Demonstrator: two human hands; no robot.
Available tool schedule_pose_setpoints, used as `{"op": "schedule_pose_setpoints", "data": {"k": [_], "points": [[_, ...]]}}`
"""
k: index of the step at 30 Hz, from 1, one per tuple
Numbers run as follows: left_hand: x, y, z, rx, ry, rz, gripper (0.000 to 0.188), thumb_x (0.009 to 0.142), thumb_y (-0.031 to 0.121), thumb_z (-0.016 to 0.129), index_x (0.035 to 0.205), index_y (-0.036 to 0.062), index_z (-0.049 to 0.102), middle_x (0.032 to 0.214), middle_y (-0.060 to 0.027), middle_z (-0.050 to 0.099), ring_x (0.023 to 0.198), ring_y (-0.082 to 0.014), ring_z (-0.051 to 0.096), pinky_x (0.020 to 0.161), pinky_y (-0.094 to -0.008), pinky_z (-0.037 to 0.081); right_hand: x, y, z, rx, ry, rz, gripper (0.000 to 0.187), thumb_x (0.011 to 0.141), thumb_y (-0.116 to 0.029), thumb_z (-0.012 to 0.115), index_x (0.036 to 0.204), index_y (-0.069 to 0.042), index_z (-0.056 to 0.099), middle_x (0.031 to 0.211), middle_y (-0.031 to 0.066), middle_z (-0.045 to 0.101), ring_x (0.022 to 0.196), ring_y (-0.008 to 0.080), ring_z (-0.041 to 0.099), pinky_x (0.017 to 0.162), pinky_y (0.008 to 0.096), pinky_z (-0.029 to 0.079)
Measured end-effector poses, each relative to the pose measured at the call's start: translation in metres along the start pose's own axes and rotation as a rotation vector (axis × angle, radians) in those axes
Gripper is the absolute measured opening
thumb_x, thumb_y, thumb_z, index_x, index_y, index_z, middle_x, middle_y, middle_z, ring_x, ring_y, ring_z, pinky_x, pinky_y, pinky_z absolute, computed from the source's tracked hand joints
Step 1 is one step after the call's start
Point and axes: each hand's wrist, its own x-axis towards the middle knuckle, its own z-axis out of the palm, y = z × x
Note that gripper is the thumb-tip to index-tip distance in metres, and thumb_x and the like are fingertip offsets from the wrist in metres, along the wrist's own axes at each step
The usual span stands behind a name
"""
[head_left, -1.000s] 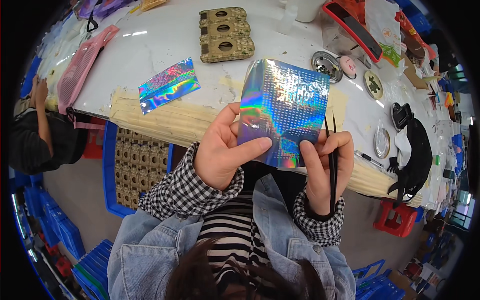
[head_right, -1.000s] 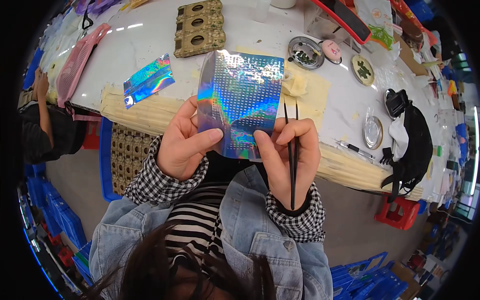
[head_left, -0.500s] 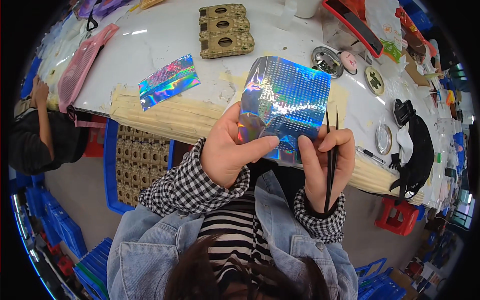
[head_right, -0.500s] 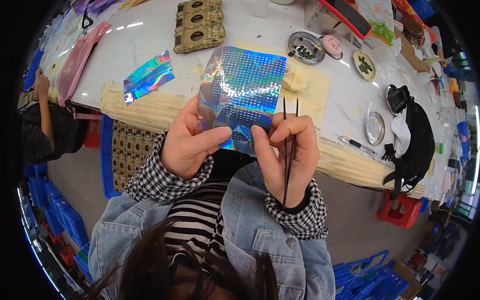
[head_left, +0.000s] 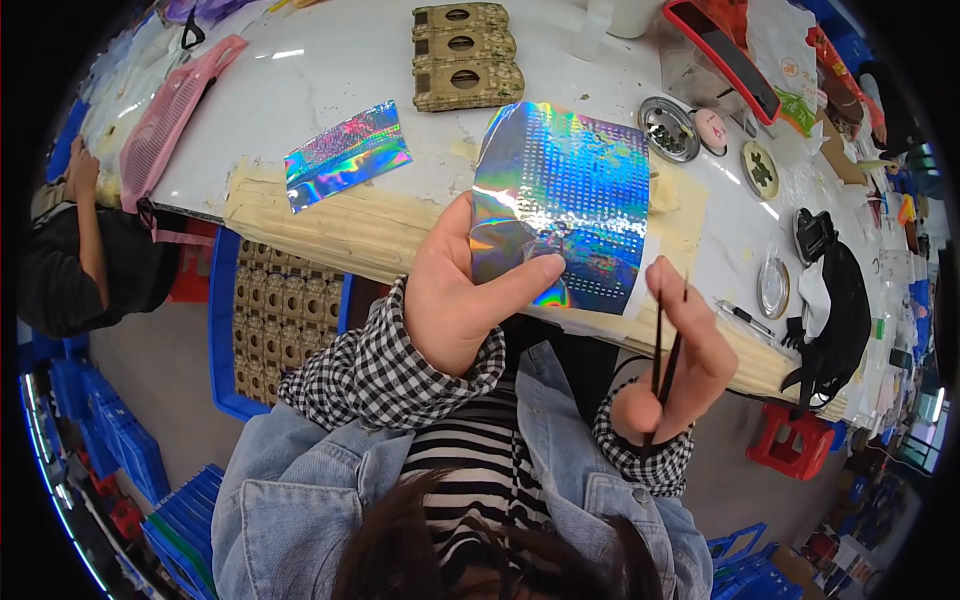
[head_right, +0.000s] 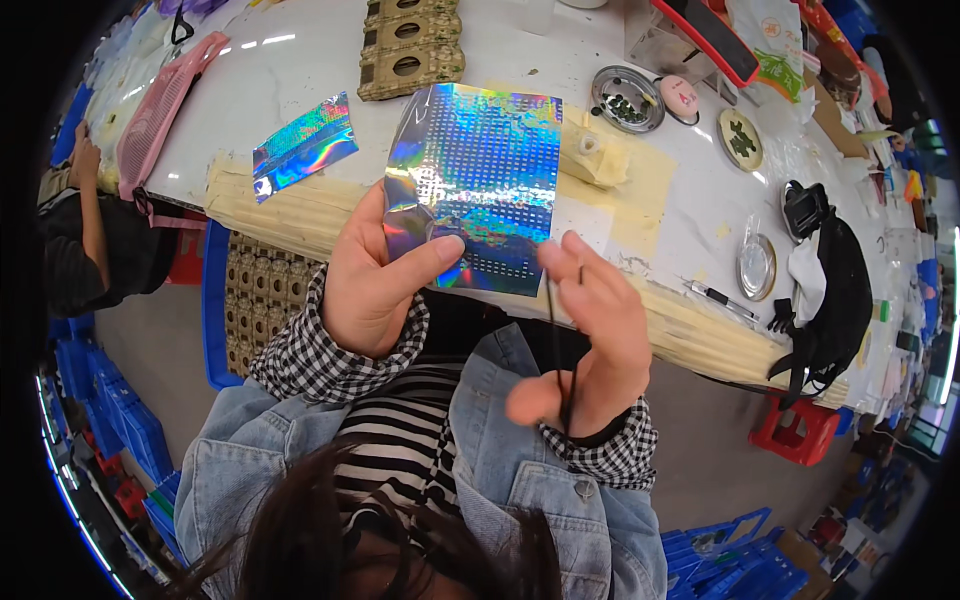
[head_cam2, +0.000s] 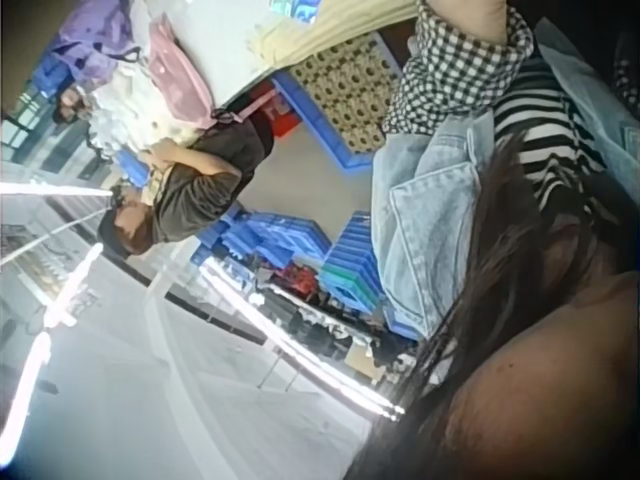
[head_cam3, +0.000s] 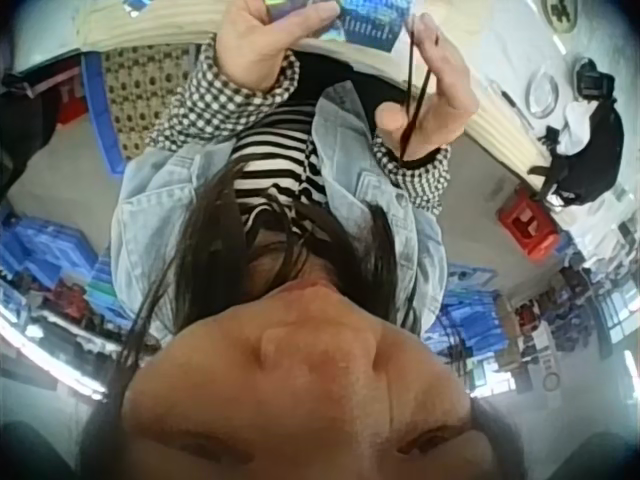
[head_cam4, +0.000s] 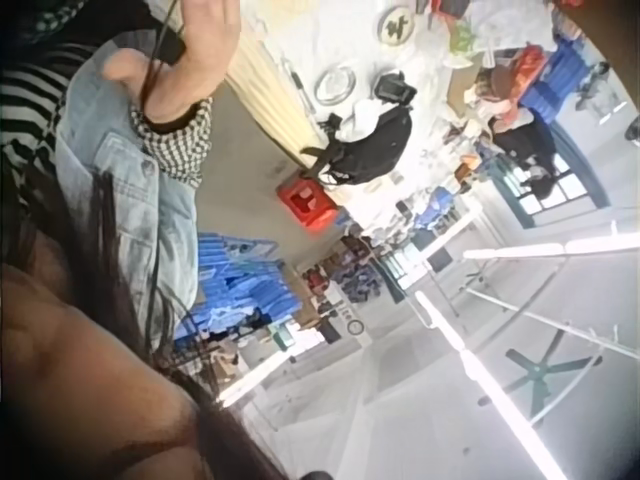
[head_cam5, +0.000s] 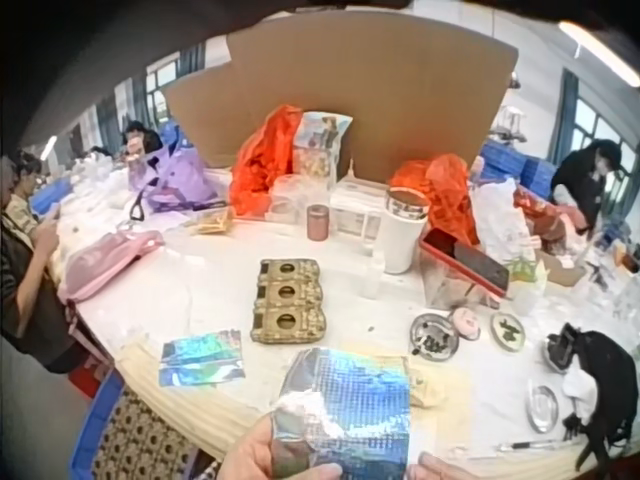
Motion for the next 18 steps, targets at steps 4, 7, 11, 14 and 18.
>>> {"op": "schedule_pose_setpoints", "data": {"k": [4,7,11,14,18], "points": [[-0.001,0.000,-0.001,0.020,-0.001,-0.013,0.046,0.082,-0.005,0.062,0.123,-0.0014,0.042,0.108,-0.0086,0.062,0.096,-0.0138,0.061,0.083,-0.0275,0.050,0.010,-0.015,0.001,-0.249,-0.241,-0.080,0.058,0.067,-0.034,0.079,0.112,-0.006,0.056,0.105,0.0147,0.066,0.109,0.0344,0.058,0.095,0.0483,0.044],[-0.003,0.000,-0.001,0.015,0.013,-0.021,0.048,0.082,-0.006,0.063,0.124,-0.0012,0.041,0.110,-0.0091,0.060,0.098,-0.0146,0.060,0.084,-0.0281,0.050,0.013,-0.016,0.007,-0.367,-0.216,-0.138,0.041,0.067,-0.026,0.080,0.097,-0.004,0.063,0.097,0.0125,0.068,0.104,0.0323,0.062,0.093,0.0496,0.047],[-0.004,0.003,0.000,0.026,0.006,-0.039,0.050,0.081,-0.006,0.063,0.125,-0.0012,0.039,0.112,-0.0102,0.059,0.101,-0.0153,0.059,0.086,-0.0289,0.050,0.018,-0.015,0.012,-0.386,-0.205,-0.181,0.031,0.069,-0.020,0.080,0.089,-0.002,0.065,0.091,0.0133,0.068,0.099,0.0316,0.064,0.090,0.0497,0.049],[-0.004,0.002,0.000,0.020,-0.009,-0.037,0.051,0.081,-0.006,0.063,0.126,-0.0014,0.038,0.113,-0.0103,0.059,0.102,-0.0154,0.059,0.087,-0.0290,0.049,0.019,-0.012,0.015,-0.371,-0.200,-0.184,0.030,0.070,-0.019,0.080,0.087,0.000,0.065,0.087,0.0143,0.067,0.096,0.0317,0.065,0.087,0.0487,0.051],[-0.003,0.000,0.000,0.007,-0.008,-0.034,0.051,0.081,-0.006,0.063,0.126,-0.0014,0.038,0.113,-0.0100,0.058,0.102,-0.0152,0.059,0.087,-0.0289,0.049,0.020,-0.011,0.017,-0.348,-0.187,-0.169,0.029,0.069,-0.019,0.080,0.084,0.001,0.065,0.083,0.0146,0.066,0.093,0.0319,0.066,0.084,0.0483,0.052]]}}
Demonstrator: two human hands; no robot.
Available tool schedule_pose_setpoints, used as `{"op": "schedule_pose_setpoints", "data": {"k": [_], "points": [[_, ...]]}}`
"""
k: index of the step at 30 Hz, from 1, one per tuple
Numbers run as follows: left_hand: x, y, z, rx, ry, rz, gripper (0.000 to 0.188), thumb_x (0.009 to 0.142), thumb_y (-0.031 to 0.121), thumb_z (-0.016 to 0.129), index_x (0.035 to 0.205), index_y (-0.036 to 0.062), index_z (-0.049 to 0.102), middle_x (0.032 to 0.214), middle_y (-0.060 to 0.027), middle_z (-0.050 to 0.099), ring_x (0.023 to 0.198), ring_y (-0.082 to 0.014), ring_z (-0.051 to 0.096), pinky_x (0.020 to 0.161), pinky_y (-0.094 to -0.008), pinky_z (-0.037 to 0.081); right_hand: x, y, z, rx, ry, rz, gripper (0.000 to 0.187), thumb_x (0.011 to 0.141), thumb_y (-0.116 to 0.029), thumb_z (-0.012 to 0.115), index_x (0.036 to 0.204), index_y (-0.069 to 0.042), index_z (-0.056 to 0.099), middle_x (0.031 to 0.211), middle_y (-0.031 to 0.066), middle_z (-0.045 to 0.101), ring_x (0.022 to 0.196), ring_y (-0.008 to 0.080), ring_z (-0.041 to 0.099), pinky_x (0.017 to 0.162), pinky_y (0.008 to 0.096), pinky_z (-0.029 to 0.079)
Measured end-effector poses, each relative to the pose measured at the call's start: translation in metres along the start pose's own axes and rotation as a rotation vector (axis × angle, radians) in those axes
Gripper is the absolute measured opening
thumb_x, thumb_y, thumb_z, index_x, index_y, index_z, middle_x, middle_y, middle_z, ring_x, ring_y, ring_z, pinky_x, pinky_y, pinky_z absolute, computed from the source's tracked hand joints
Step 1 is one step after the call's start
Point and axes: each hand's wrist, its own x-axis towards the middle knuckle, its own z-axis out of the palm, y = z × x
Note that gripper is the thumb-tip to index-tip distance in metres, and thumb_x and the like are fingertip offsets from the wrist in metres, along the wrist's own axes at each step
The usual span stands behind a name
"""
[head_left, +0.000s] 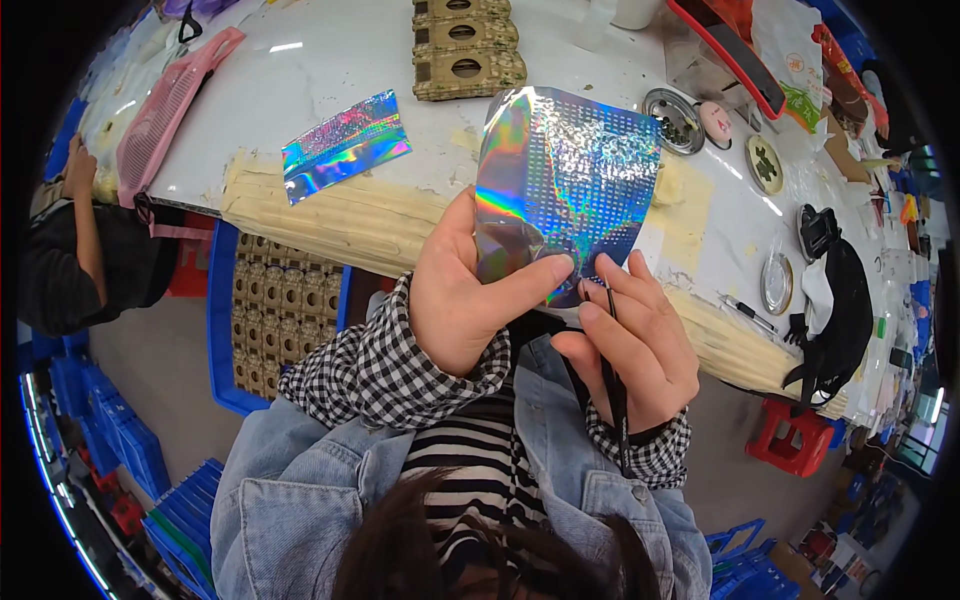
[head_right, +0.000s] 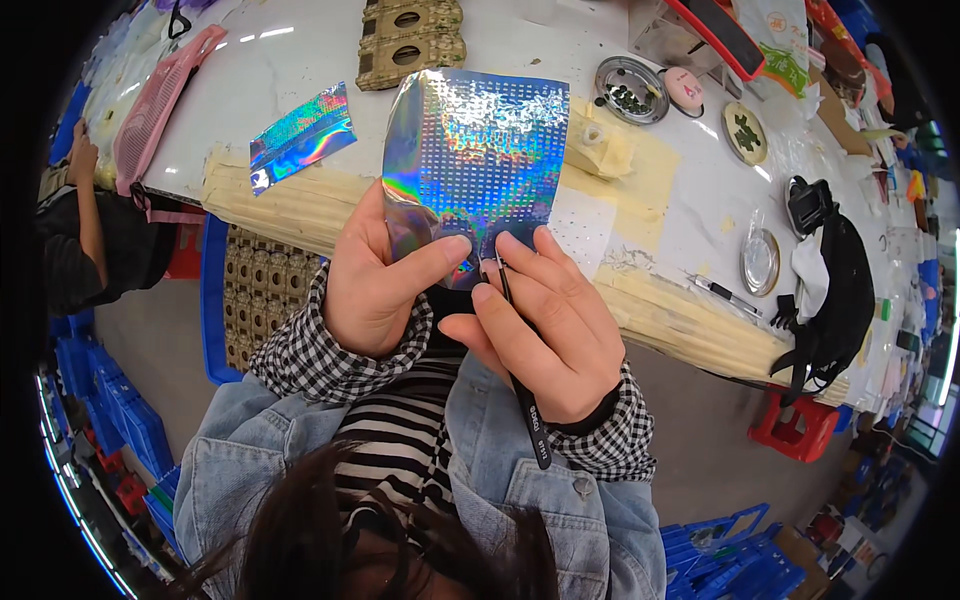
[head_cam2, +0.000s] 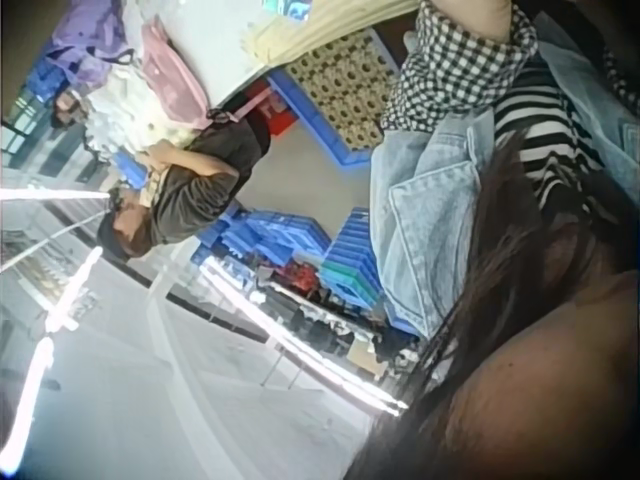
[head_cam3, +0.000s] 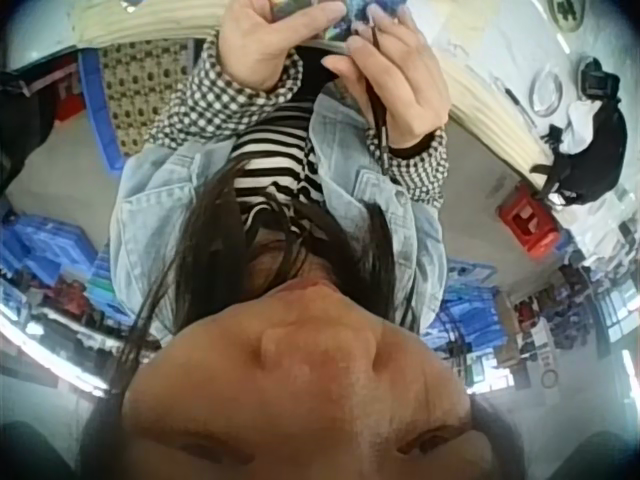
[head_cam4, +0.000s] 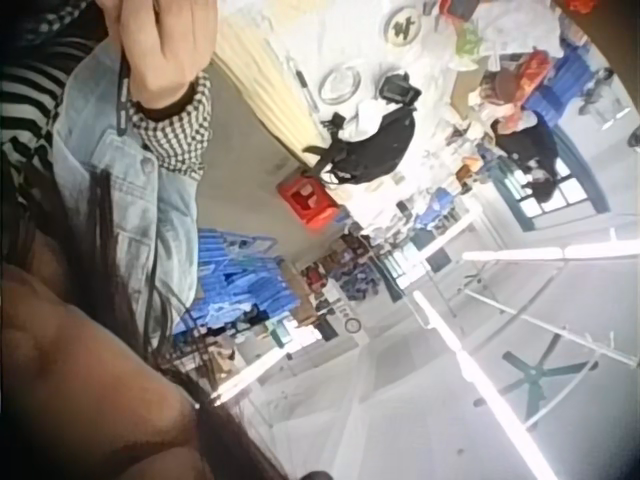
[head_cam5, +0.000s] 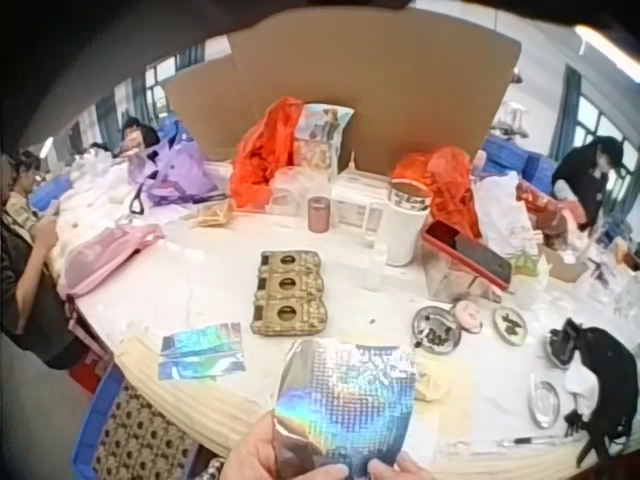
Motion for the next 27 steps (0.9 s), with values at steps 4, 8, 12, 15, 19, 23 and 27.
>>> {"op": "schedule_pose_setpoints", "data": {"k": [4,8,12,15,19,23,27], "points": [[0.0005,-0.0007,-0.0014,0.017,-0.011,0.005,0.050,0.081,-0.006,0.063,0.125,-0.0012,0.039,0.112,-0.0098,0.059,0.101,-0.0148,0.059,0.086,-0.0287,0.050,0.0012,0.0005,0.0015,0.029,0.019,0.013,0.028,0.068,-0.017,0.080,0.084,0.001,0.065,0.078,0.0137,0.064,0.092,0.0317,0.066,0.084,0.0483,0.053],[-0.0007,0.0005,-0.0027,0.025,-0.017,-0.005,0.048,0.082,-0.005,0.063,0.124,-0.0008,0.040,0.111,-0.0095,0.059,0.099,-0.0146,0.060,0.086,-0.0285,0.050,0.0017,0.0011,0.0022,0.051,0.013,0.025,0.028,0.067,-0.017,0.081,0.083,0.000,0.065,0.076,0.0130,0.062,0.091,0.0314,0.066,0.084,0.0481,0.053],[-0.0002,0.0004,-0.0014,0.013,-0.007,-0.005,0.047,0.082,-0.005,0.062,0.123,-0.0007,0.041,0.110,-0.0092,0.060,0.099,-0.0143,0.060,0.085,-0.0281,0.050,0.0025,0.0005,0.0021,0.057,0.017,0.023,0.029,0.067,-0.018,0.081,0.083,0.001,0.065,0.077,0.0133,0.063,0.090,0.0311,0.066,0.083,0.0479,0.054],[0.0007,-0.0004,-0.0018,0.015,-0.013,0.005,0.046,0.082,-0.005,0.062,0.123,-0.0009,0.041,0.110,-0.0091,0.060,0.099,-0.0142,0.060,0.085,-0.0283,0.050,0.0027,0.0008,0.0023,0.057,0.019,0.026,0.029,0.067,-0.018,0.081,0.083,0.001,0.065,0.077,0.0131,0.063,0.090,0.0310,0.066,0.083,0.0476,0.054],[0.0008,-0.0004,-0.0010,0.019,-0.012,0.021,0.046,0.082,-0.005,0.062,0.123,-0.0011,0.042,0.110,-0.0090,0.060,0.100,-0.0145,0.060,0.086,-0.0288,0.049,0.0039,0.0011,0.0023,0.061,0.013,0.029,0.028,0.067,-0.016,0.080,0.083,0.000,0.065,0.076,0.0123,0.062,0.090,0.0306,0.066,0.083,0.0474,0.054],[0.0008,-0.0001,-0.0021,0.018,-0.014,0.014,0.046,0.082,-0.006,0.062,0.123,-0.0013,0.041,0.111,-0.0090,0.060,0.100,-0.0148,0.060,0.087,-0.0289,0.049,0.0043,0.0014,0.0027,0.068,0.018,0.036,0.026,0.067,-0.014,0.080,0.082,0.000,0.065,0.075,0.0114,0.061,0.090,0.0303,0.066,0.083,0.0472,0.054],[0.0011,-0.0004,-0.0024,0.021,-0.018,0.025,0.047,0.082,-0.006,0.062,0.124,-0.0017,0.041,0.111,-0.0092,0.060,0.100,-0.0148,0.060,0.088,-0.0291,0.049,0.0076,0.0013,0.0012,0.073,-0.003,0.045,0.024,0.067,-0.012,0.080,0.081,0.000,0.065,0.075,0.0112,0.061,0.090,0.0305,0.066,0.083,0.0470,0.054]]}}
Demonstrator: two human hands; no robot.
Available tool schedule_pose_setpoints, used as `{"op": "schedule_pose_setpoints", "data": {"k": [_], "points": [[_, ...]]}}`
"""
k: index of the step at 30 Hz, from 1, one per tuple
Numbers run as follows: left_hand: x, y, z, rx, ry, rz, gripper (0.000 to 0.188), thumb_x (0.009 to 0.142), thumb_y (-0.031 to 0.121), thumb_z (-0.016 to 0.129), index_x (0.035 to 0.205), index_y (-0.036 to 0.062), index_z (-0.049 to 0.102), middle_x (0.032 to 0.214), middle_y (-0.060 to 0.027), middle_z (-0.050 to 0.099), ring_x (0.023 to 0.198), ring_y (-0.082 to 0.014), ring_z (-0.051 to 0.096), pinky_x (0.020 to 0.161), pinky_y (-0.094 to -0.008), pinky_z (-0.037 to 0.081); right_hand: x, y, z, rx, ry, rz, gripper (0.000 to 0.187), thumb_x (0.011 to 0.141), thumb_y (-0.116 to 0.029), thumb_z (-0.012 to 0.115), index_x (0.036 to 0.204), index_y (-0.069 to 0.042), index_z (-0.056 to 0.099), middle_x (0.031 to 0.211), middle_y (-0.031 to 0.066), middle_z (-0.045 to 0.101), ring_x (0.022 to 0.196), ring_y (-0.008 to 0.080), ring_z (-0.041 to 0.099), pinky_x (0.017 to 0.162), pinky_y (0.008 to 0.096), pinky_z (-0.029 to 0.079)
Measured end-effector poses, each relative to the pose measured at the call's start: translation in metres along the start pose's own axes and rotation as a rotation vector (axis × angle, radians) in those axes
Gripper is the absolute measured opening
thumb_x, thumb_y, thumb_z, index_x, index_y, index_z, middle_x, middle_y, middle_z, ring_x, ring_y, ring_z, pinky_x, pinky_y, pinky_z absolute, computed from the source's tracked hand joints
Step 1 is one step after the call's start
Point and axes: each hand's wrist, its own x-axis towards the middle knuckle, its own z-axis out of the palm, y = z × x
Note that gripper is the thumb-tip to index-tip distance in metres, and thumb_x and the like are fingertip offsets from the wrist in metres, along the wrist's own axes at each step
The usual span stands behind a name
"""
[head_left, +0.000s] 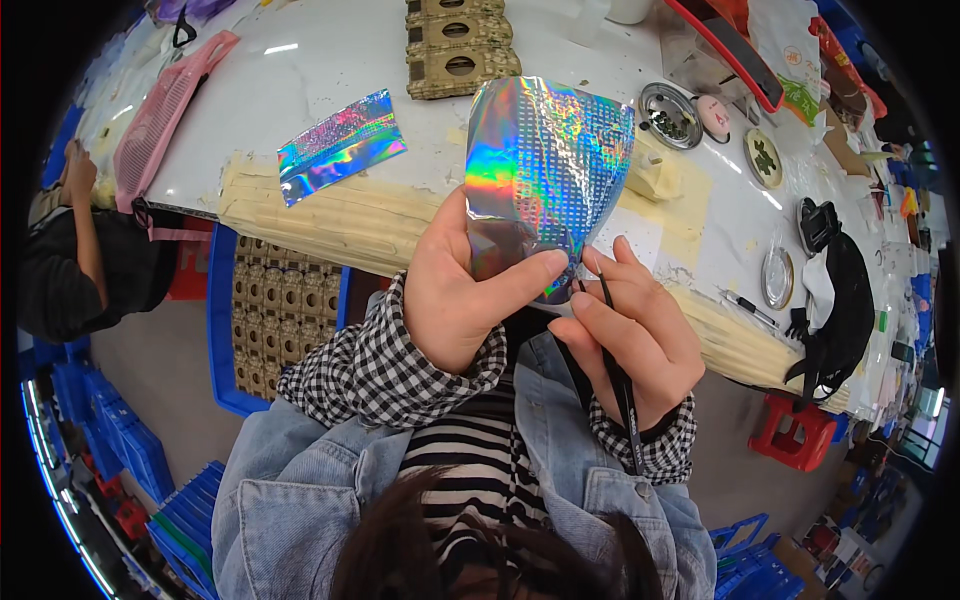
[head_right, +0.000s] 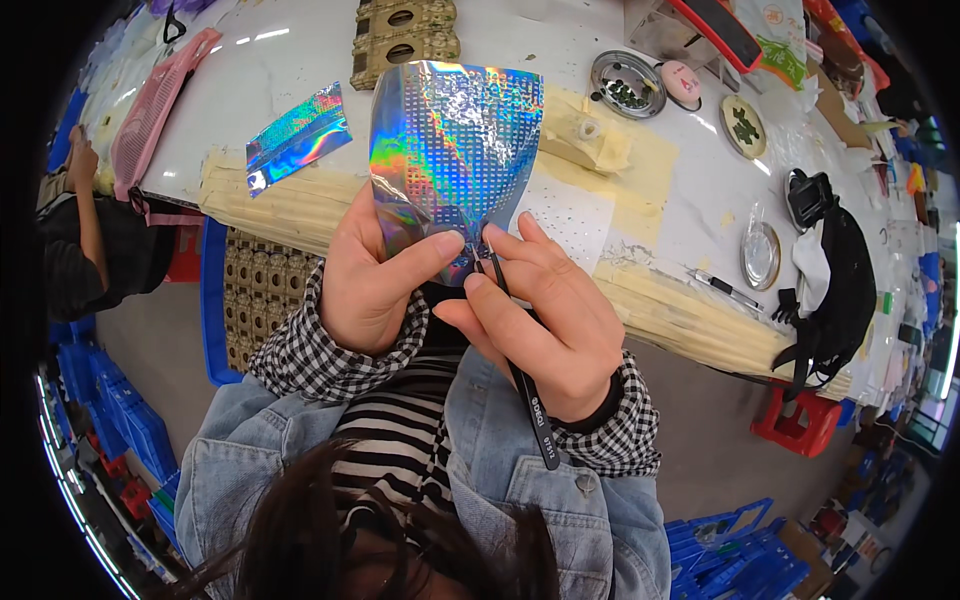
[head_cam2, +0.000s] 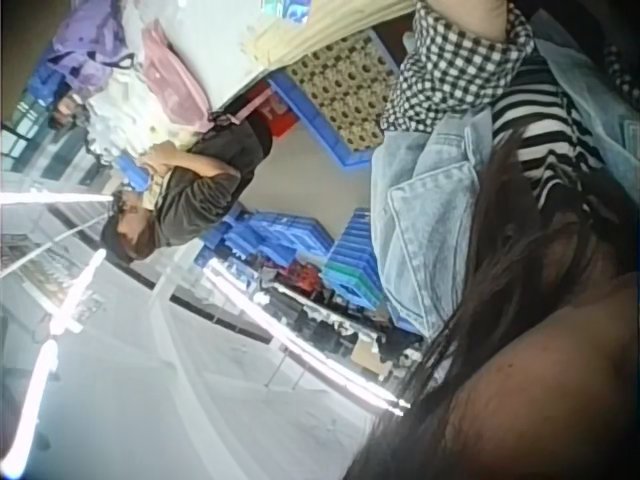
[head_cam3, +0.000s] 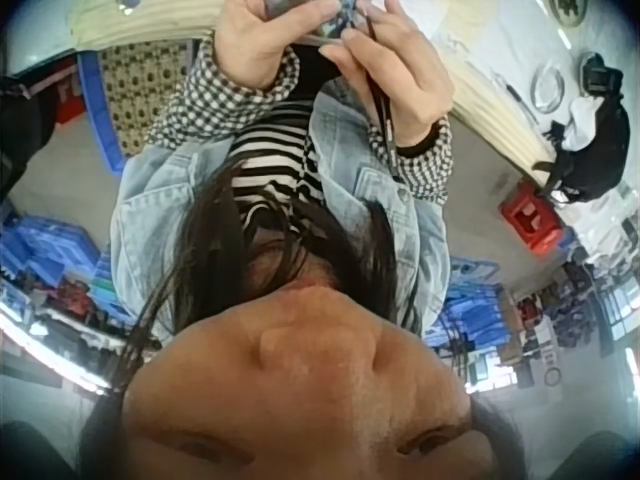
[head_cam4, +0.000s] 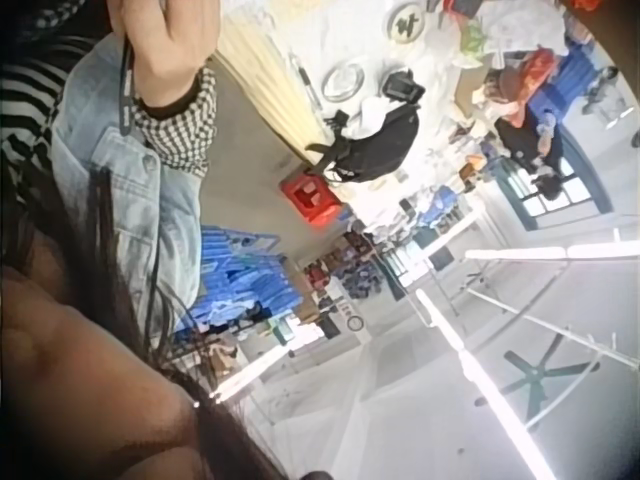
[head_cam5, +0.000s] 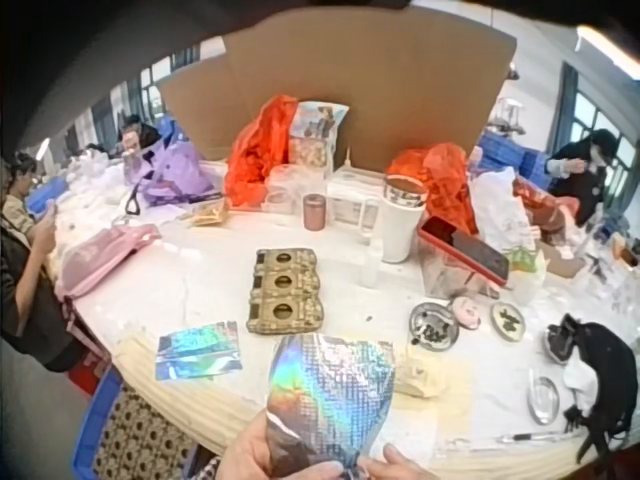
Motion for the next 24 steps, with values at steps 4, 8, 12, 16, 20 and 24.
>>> {"op": "schedule_pose_setpoints", "data": {"k": [4,8,12,16,20,24], "points": [[-0.0002,0.0008,0.0002,-0.004,-0.006,-0.005,0.048,0.082,-0.006,0.062,0.125,-0.0017,0.041,0.112,-0.0091,0.060,0.101,-0.0148,0.060,0.088,-0.0295,0.049,0.0008,0.0006,-0.0002,0.002,-0.007,0.010,0.024,0.067,-0.012,0.080,0.081,0.000,0.065,0.074,0.0110,0.061,0.090,0.0303,0.066,0.084,0.0469,0.054],[0.0000,0.0024,-0.0015,0.008,-0.013,-0.027,0.048,0.082,-0.006,0.062,0.125,-0.0018,0.040,0.112,-0.0093,0.060,0.101,-0.0147,0.059,0.088,-0.0293,0.048,0.0010,0.0011,0.0000,0.001,-0.008,0.020,0.024,0.066,-0.012,0.080,0.080,-0.001,0.065,0.074,0.0105,0.060,0.089,0.0294,0.067,0.084,0.0463,0.054],[-0.0009,0.0020,-0.0009,0.017,0.004,-0.024,0.048,0.082,-0.006,0.062,0.125,-0.0018,0.041,0.112,-0.0095,0.059,0.102,-0.0144,0.059,0.088,-0.0289,0.049,0.0009,0.0033,0.0001,0.010,-0.022,0.026,0.024,0.066,-0.011,0.081,0.080,-0.001,0.065,0.073,0.0100,0.060,0.088,0.0286,0.067,0.084,0.0456,0.054],[-0.0001,0.0004,-0.0019,0.027,-0.007,-0.015,0.047,0.082,-0.005,0.062,0.124,-0.0018,0.041,0.111,-0.0092,0.060,0.100,-0.0143,0.059,0.087,-0.0287,0.049,0.0017,0.0041,-0.0012,0.014,-0.034,0.024,0.024,0.065,-0.011,0.081,0.080,-0.001,0.065,0.073,0.0098,0.060,0.087,0.0283,0.067,0.085,0.0455,0.054],[0.0000,0.0001,-0.0029,0.046,0.004,-0.026,0.046,0.082,-0.004,0.063,0.123,-0.0015,0.042,0.110,-0.0088,0.060,0.099,-0.0138,0.060,0.087,-0.0278,0.049,0.0010,0.0042,0.0001,0.018,-0.023,0.022,0.025,0.065,-0.012,0.081,0.081,-0.001,0.065,0.073,0.0098,0.060,0.088,0.0284,0.067,0.084,0.0458,0.054],[0.0005,-0.0016,-0.0042,0.022,0.002,-0.048,0.044,0.082,-0.003,0.063,0.122,-0.0011,0.043,0.109,-0.0082,0.061,0.098,-0.0131,0.060,0.086,-0.0269,0.048,-0.0006,0.0044,0.0024,-0.014,-0.007,-0.020,0.026,0.066,-0.016,0.081,0.081,-0.001,0.065,0.074,0.0104,0.061,0.087,0.0287,0.067,0.083,0.0460,0.055]]}}
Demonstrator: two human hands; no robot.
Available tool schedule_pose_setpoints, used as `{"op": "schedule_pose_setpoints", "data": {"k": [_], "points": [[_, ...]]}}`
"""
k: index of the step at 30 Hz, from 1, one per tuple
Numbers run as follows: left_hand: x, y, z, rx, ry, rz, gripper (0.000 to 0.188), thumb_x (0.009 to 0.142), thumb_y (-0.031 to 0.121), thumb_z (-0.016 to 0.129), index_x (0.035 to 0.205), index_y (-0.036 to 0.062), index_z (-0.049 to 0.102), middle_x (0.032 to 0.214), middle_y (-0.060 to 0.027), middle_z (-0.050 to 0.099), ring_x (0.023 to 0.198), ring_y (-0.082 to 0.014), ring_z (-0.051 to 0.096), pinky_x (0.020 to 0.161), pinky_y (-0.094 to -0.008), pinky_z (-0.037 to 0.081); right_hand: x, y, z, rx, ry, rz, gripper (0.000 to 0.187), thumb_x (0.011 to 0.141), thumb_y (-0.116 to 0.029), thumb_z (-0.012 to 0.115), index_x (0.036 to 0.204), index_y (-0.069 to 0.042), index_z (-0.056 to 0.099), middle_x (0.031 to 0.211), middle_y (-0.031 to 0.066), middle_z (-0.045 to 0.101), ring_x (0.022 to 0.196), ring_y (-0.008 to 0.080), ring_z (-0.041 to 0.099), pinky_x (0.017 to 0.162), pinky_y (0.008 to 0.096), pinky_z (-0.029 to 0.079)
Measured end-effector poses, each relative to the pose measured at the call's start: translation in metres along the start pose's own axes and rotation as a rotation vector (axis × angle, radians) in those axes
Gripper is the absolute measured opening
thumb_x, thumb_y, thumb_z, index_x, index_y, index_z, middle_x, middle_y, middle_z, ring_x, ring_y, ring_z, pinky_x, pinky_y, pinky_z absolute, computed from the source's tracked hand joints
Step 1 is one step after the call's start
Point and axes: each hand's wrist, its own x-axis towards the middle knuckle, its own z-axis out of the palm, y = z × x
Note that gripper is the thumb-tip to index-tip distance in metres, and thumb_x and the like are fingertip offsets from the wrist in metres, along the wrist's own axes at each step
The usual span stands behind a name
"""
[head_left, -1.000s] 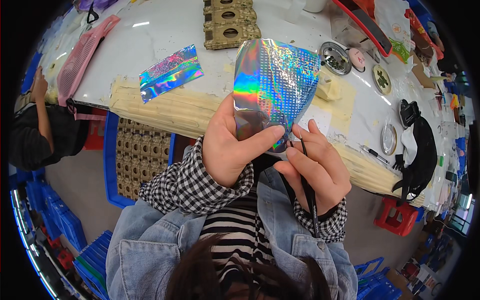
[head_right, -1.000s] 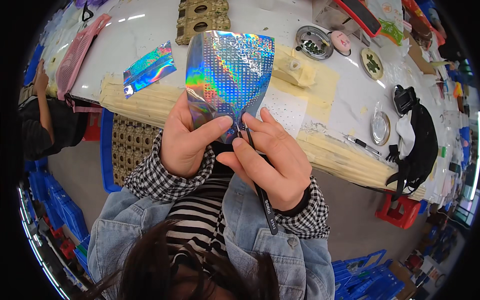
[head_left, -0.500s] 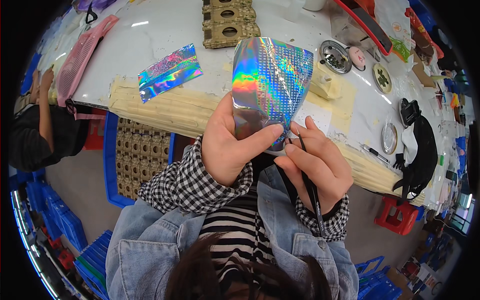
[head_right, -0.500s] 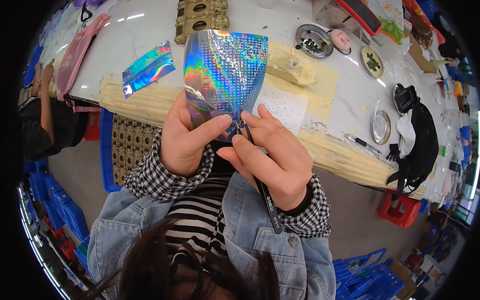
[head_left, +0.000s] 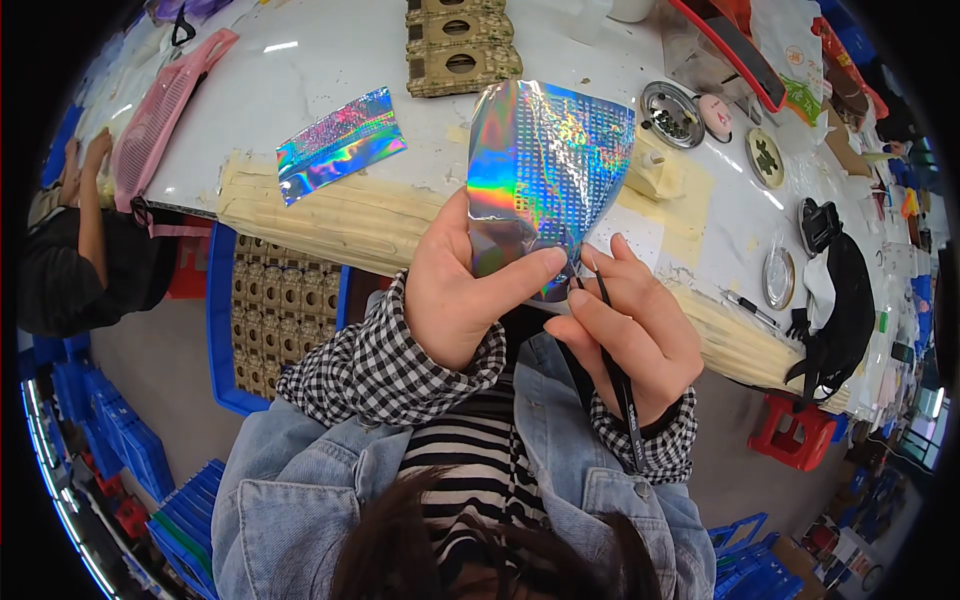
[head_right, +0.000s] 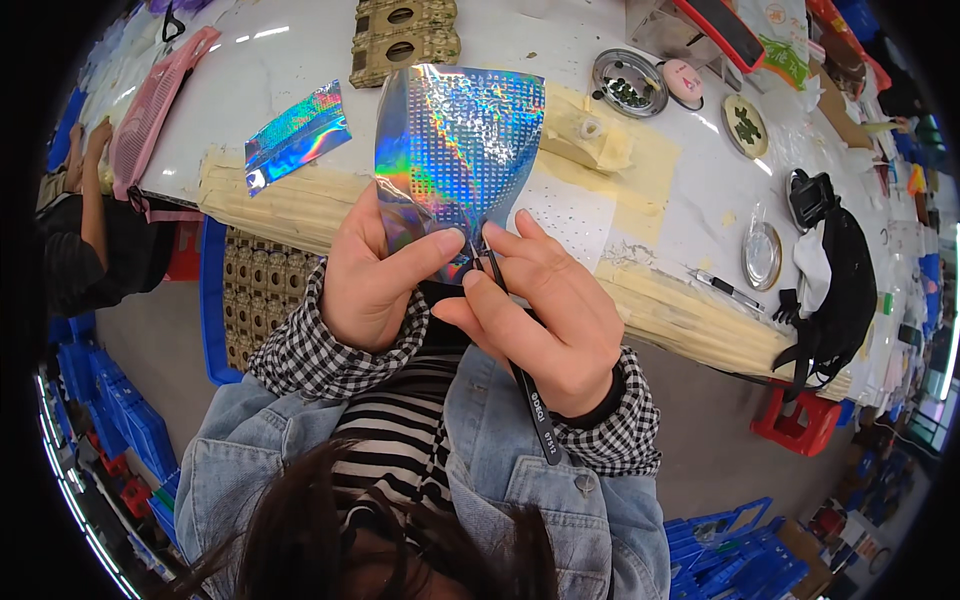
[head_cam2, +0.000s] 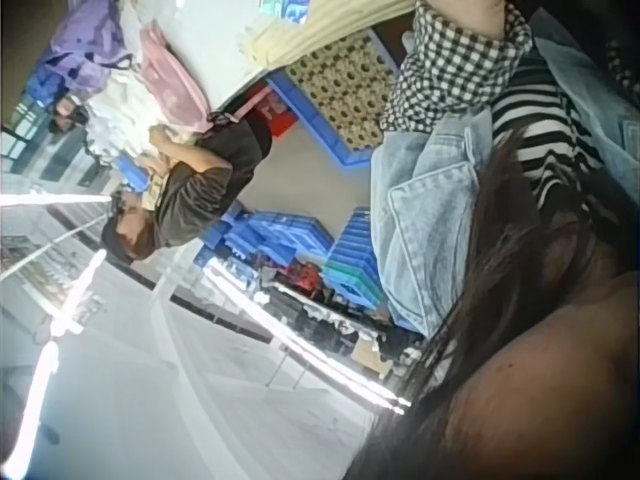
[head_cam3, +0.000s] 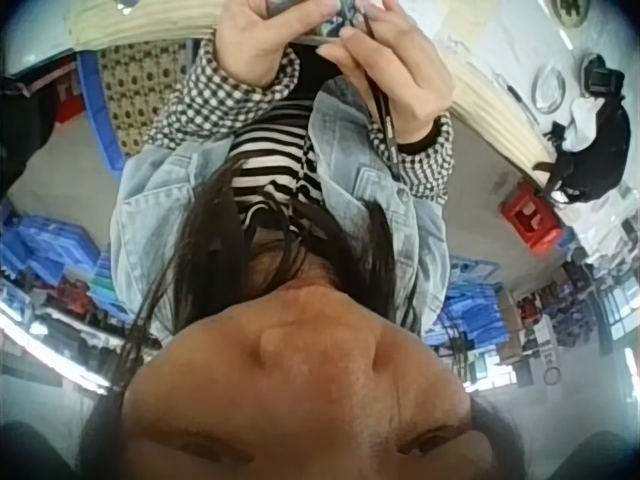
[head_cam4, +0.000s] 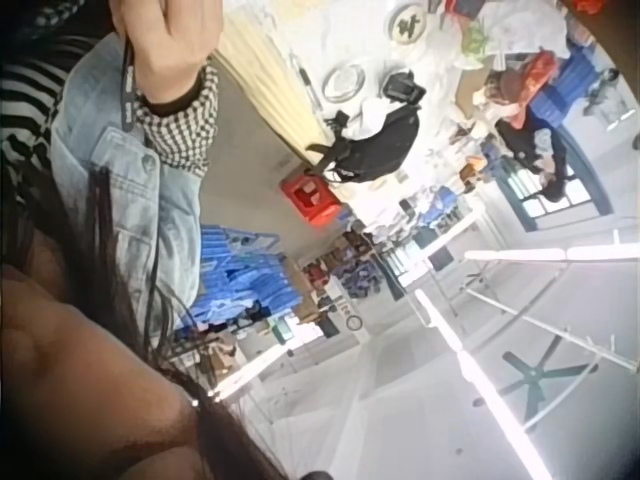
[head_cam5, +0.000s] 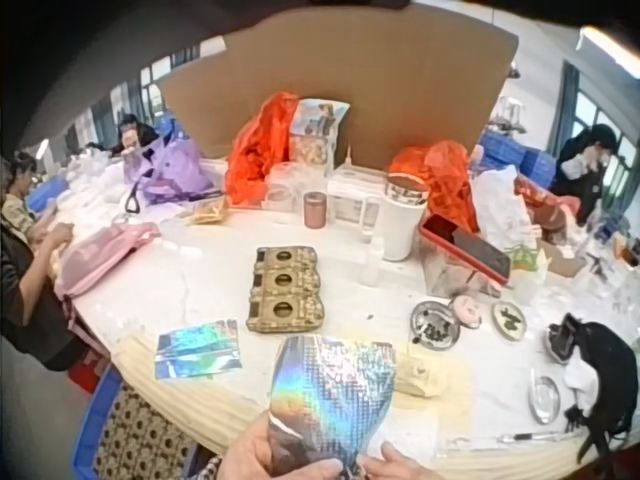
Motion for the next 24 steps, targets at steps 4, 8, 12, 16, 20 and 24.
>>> {"op": "schedule_pose_setpoints", "data": {"k": [4,8,12,16,20,24], "points": [[-0.001,-0.001,0.001,-0.010,0.002,0.001,0.043,0.083,-0.002,0.063,0.122,-0.0009,0.044,0.109,-0.0080,0.061,0.099,-0.0128,0.060,0.086,-0.0269,0.048,-0.001,0.000,0.000,-0.013,0.005,-0.020,0.028,0.067,-0.020,0.080,0.082,-0.001,0.065,0.074,0.0111,0.062,0.086,0.0288,0.067,0.082,0.0458,0.055],[-0.001,-0.002,0.000,-0.017,0.005,0.000,0.044,0.083,-0.002,0.063,0.123,-0.0008,0.043,0.109,-0.0080,0.061,0.099,-0.0131,0.059,0.086,-0.0269,0.049,-0.001,0.000,-0.001,-0.003,-0.004,-0.016,0.028,0.067,-0.022,0.080,0.081,-0.002,0.065,0.075,0.0113,0.062,0.087,0.0288,0.067,0.081,0.0455,0.055],[-0.001,-0.001,0.003,-0.075,0.035,-0.033,0.044,0.083,-0.002,0.063,0.122,-0.0003,0.042,0.108,-0.0082,0.062,0.097,-0.0134,0.060,0.083,-0.0263,0.050,-0.002,0.001,-0.004,0.055,-0.003,0.014,0.032,0.066,-0.019,0.081,0.087,-0.001,0.064,0.079,0.0119,0.064,0.090,0.0296,0.066,0.085,0.0466,0.054],[0.002,-0.002,-0.001,-0.095,0.067,-0.057,0.042,0.083,-0.001,0.063,0.119,0.0001,0.043,0.106,-0.0088,0.062,0.093,-0.0132,0.062,0.079,-0.0252,0.051,-0.010,-0.003,-0.003,0.208,0.057,0.154,0.038,0.066,-0.014,0.082,0.095,0.000,0.062,0.088,0.0124,0.067,0.094,0.0284,0.066,0.089,0.0459,0.051],[0.002,-0.002,0.000,-0.114,0.071,-0.046,0.040,0.083,-0.001,0.064,0.118,-0.0001,0.044,0.106,-0.0095,0.062,0.092,-0.0137,0.062,0.078,-0.0251,0.051,-0.011,-0.005,-0.005,0.092,0.030,0.174,0.039,0.065,-0.010,0.082,0.098,-0.001,0.063,0.094,0.0123,0.068,0.097,0.0252,0.066,0.090,0.0433,0.052],[0.001,0.001,0.002,-0.113,0.077,-0.041,0.040,0.083,-0.001,0.064,0.118,-0.0004,0.044,0.107,-0.0101,0.062,0.094,-0.0149,0.062,0.080,-0.0263,0.051,-0.007,-0.007,-0.005,0.062,0.022,0.120,0.037,0.071,-0.005,0.076,0.105,0.001,0.062,0.095,0.0151,0.067,0.098,0.0295,0.065,0.093,0.0466,0.048]]}}
